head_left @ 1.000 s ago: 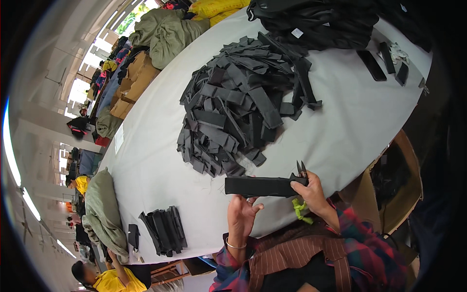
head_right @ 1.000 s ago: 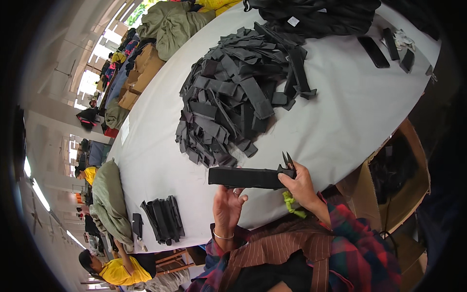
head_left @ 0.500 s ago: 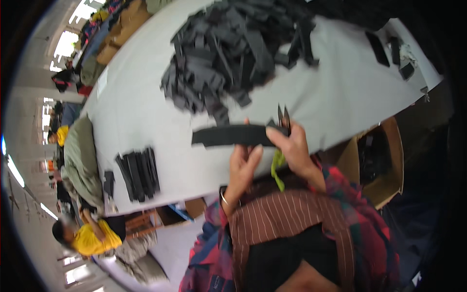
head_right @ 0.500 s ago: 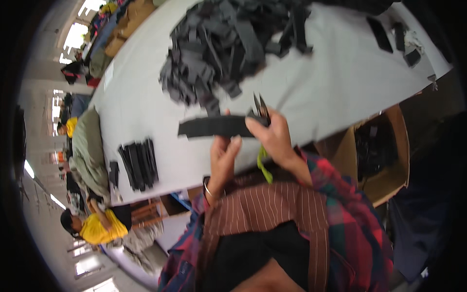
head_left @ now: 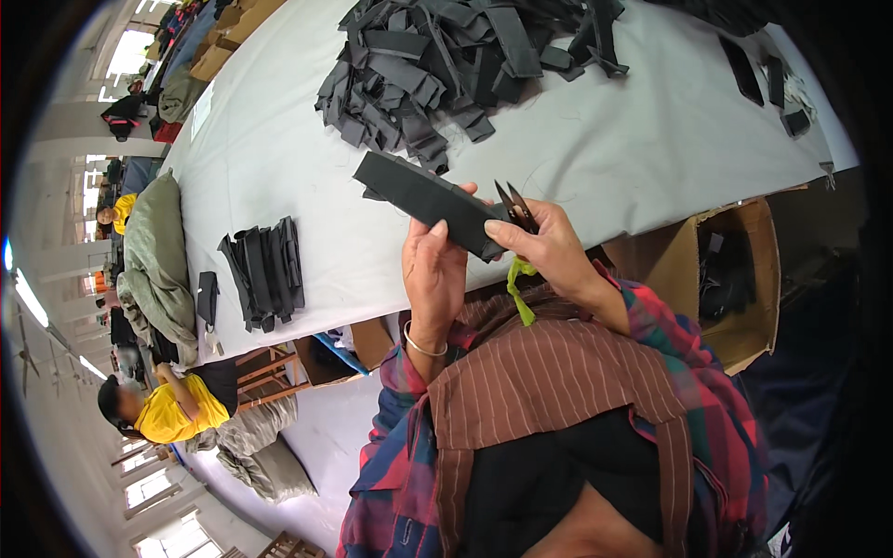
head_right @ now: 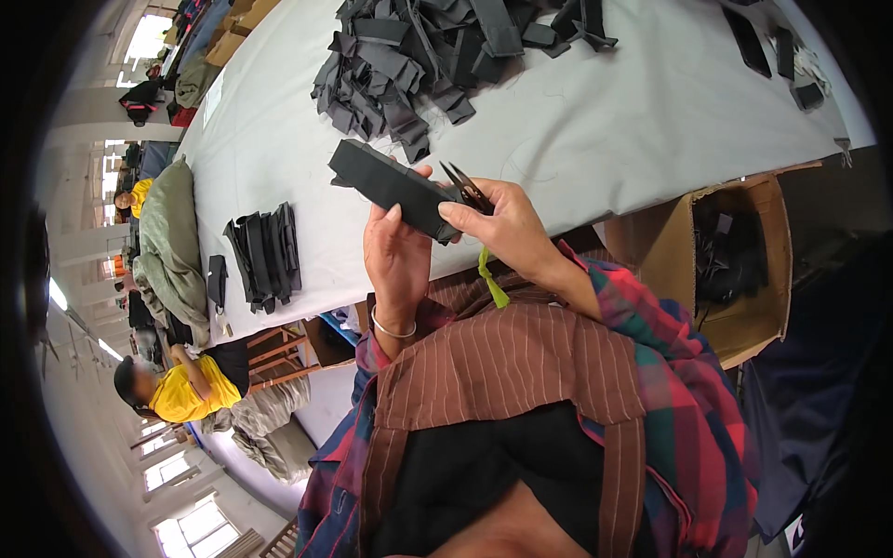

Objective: Trimming and cleaning excess threads or edges from small black fabric pieces using a small tool.

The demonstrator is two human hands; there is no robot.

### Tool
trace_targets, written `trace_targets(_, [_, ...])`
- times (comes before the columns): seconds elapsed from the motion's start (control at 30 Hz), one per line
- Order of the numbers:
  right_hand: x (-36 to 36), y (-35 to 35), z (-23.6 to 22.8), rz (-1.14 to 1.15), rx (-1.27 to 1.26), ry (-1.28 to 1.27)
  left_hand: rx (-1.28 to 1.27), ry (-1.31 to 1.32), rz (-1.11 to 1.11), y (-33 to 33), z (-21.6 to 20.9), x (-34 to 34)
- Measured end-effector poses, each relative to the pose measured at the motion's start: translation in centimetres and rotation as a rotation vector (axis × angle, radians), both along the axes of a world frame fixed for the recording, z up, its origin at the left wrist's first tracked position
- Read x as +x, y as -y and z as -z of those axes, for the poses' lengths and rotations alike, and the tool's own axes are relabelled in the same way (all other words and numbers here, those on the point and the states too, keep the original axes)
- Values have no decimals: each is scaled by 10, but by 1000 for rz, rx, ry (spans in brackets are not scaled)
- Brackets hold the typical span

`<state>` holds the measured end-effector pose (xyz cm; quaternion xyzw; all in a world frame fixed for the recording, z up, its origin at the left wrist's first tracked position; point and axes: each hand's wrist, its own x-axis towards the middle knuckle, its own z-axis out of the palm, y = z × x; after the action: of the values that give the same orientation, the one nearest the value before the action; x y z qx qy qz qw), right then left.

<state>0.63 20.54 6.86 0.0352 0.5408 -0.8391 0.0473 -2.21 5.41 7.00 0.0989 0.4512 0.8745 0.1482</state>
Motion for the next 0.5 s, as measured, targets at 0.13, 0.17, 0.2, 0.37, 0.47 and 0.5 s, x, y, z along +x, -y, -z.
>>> trace_targets(0.13, [-11, -12, 19, -66, 229, -60, -18, 72, -73, 12, 5, -12])
trace_targets(0.17, [-15, -16, 15, 2, 285, -80, -17, 86, -80, 15, 6, -15])
trace_targets(0.2, [-19, -18, 13, 70, 341, -100, -15, 92, -88, 16, 5, -16])
trace_targets(0.37, [-36, -12, 3, 224, 580, -345, -22, 159, -107, 18, 12, -18])
trace_targets(0.47, [-40, -15, -4, 101, 679, -351, -24, 180, -104, 17, 14, -17])
trace_targets(0.5, [-40, -17, -4, 112, 801, -415, -23, 184, -104, 16, 14, -17])
